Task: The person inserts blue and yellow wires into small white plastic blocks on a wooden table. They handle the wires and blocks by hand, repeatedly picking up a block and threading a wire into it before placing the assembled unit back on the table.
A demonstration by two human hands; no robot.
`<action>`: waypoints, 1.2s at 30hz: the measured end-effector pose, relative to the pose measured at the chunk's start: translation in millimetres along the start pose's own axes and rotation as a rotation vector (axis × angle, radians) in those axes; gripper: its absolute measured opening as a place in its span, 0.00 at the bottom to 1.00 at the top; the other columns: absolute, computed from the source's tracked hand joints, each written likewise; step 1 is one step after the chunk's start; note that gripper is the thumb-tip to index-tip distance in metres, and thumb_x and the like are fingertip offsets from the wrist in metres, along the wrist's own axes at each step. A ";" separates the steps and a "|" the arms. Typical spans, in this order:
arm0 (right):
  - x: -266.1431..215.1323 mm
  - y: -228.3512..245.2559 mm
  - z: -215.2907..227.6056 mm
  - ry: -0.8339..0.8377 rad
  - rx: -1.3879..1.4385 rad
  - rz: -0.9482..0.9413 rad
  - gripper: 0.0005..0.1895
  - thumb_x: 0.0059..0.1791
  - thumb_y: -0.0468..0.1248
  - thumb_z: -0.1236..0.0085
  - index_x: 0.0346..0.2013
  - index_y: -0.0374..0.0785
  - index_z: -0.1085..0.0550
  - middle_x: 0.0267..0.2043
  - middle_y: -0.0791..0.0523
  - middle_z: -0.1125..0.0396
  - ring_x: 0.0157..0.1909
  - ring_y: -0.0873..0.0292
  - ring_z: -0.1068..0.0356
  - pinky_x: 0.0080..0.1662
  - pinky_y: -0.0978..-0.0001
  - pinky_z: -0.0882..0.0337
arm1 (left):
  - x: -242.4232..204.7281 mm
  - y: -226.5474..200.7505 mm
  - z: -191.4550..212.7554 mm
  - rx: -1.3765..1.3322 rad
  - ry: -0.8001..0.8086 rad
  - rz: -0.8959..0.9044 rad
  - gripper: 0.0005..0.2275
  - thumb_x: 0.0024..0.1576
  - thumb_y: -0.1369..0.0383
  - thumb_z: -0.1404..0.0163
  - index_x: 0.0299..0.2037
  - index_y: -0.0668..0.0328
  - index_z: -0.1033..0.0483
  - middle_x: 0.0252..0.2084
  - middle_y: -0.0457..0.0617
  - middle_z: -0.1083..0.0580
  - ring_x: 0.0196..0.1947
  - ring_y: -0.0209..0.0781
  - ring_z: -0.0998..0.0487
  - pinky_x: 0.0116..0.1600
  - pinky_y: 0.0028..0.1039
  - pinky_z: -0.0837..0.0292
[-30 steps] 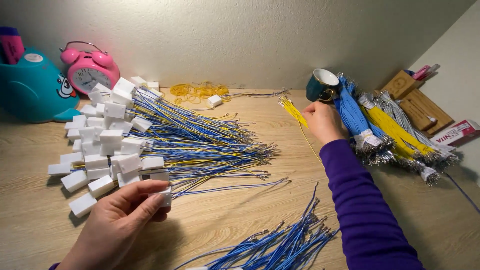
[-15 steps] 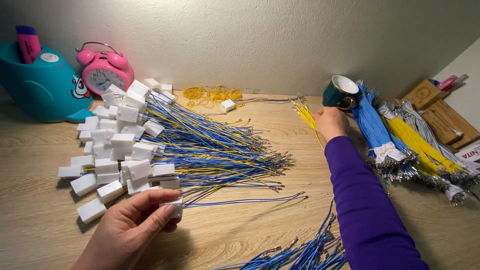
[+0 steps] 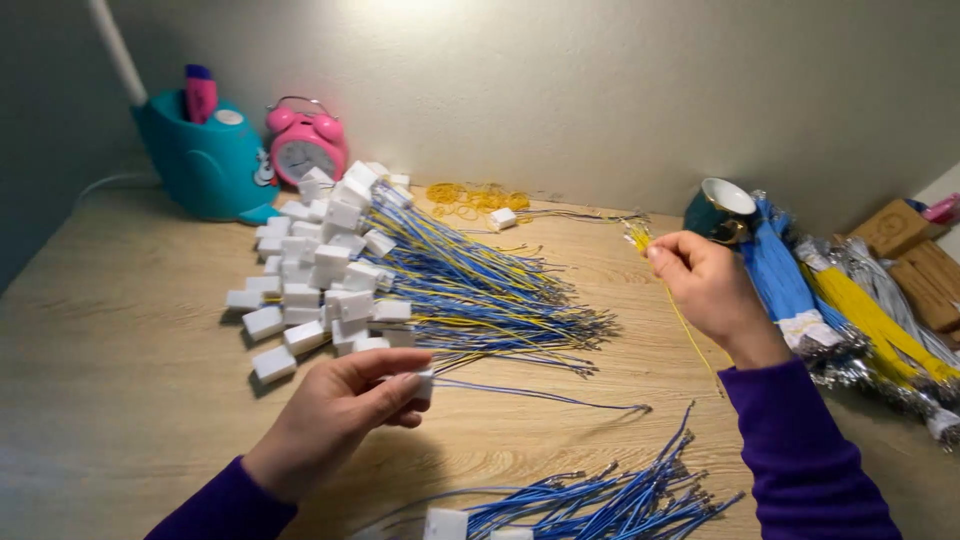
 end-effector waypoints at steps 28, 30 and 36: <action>-106.3 146.4 -116.9 0.297 0.021 0.632 0.03 0.45 0.40 0.41 0.32 0.53 0.21 0.22 0.61 0.32 0.24 0.60 0.33 0.31 0.70 0.30 | 2.6 10.2 -2.4 -0.187 -0.049 -0.021 0.12 0.56 0.65 0.45 0.39 0.70 0.21 0.28 0.62 0.21 0.26 0.46 0.18 0.31 0.31 0.18; -112.0 149.2 -123.1 0.268 0.076 0.638 0.03 0.46 0.41 0.41 0.31 0.56 0.21 0.21 0.65 0.33 0.23 0.65 0.34 0.30 0.75 0.31 | 1.9 10.4 -3.9 -0.188 -0.044 -0.019 0.12 0.56 0.65 0.45 0.39 0.71 0.21 0.27 0.63 0.21 0.26 0.46 0.18 0.31 0.31 0.18; -108.6 148.6 -112.3 0.213 0.186 0.539 0.05 0.45 0.37 0.40 0.30 0.52 0.20 0.19 0.61 0.37 0.22 0.64 0.36 0.29 0.75 0.32 | 0.0 5.4 2.6 -0.408 -0.061 -0.015 0.13 0.57 0.66 0.48 0.44 0.72 0.23 0.34 0.60 0.22 0.29 0.50 0.18 0.34 0.31 0.18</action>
Point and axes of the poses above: each hand's wrist, its own x-axis towards the middle knuckle, its own z-axis out of the back of the hand, y = z × x, the point moved 5 cm from there along x, towards the middle knuckle
